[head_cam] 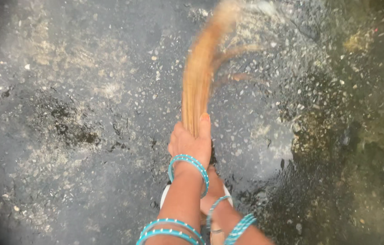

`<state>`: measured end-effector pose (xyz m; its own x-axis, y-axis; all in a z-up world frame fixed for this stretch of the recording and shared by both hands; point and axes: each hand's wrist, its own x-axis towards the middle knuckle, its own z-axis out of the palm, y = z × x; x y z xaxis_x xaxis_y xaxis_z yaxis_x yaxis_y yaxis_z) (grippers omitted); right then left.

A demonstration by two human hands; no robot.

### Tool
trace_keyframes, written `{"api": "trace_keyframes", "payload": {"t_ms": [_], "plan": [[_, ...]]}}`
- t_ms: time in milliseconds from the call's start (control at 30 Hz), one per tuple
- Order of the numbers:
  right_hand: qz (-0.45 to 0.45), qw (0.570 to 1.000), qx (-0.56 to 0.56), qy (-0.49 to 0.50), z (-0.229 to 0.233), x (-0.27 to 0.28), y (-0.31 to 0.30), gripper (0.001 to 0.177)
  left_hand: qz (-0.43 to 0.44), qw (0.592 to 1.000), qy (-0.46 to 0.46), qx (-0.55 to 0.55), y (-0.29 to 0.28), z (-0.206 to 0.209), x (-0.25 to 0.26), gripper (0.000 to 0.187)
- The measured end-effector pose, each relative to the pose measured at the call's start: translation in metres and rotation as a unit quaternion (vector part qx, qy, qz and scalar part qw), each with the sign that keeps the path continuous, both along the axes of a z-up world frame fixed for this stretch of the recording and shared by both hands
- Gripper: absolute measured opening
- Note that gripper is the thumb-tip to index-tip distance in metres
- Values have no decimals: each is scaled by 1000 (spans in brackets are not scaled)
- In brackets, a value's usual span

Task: The person sweeps a wet outdoor floor using a broom, then lifts a bucket containing a plant to clear the area before continuing to sweep.

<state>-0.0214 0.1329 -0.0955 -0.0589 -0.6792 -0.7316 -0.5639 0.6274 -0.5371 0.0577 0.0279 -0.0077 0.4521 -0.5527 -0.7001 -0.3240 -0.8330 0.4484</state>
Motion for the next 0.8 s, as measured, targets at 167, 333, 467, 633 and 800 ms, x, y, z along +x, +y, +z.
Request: {"api": "trace_keyframes", "payload": {"t_ms": [167, 333, 467, 633, 800], "plan": [[115, 992, 7, 58, 74, -86, -91, 74, 3, 999, -1, -52, -16, 4, -4, 95], [-17, 992, -49, 112, 90, -161, -74, 79, 4, 998, 1, -68, -25, 0, -18, 100], [-208, 966, -73, 133, 61, -202, -64, 66, -1, 998, 14, -57, -33, 0, -24, 101], [-448, 893, -2, -43, 44, -204, -100, 41, 0, 999, 33, -34, -35, -1, -32, 102], [-266, 956, 43, -116, 44, -135, -106, 33, -10, 999, 19, -24, -39, -5, -39, 101]]}}
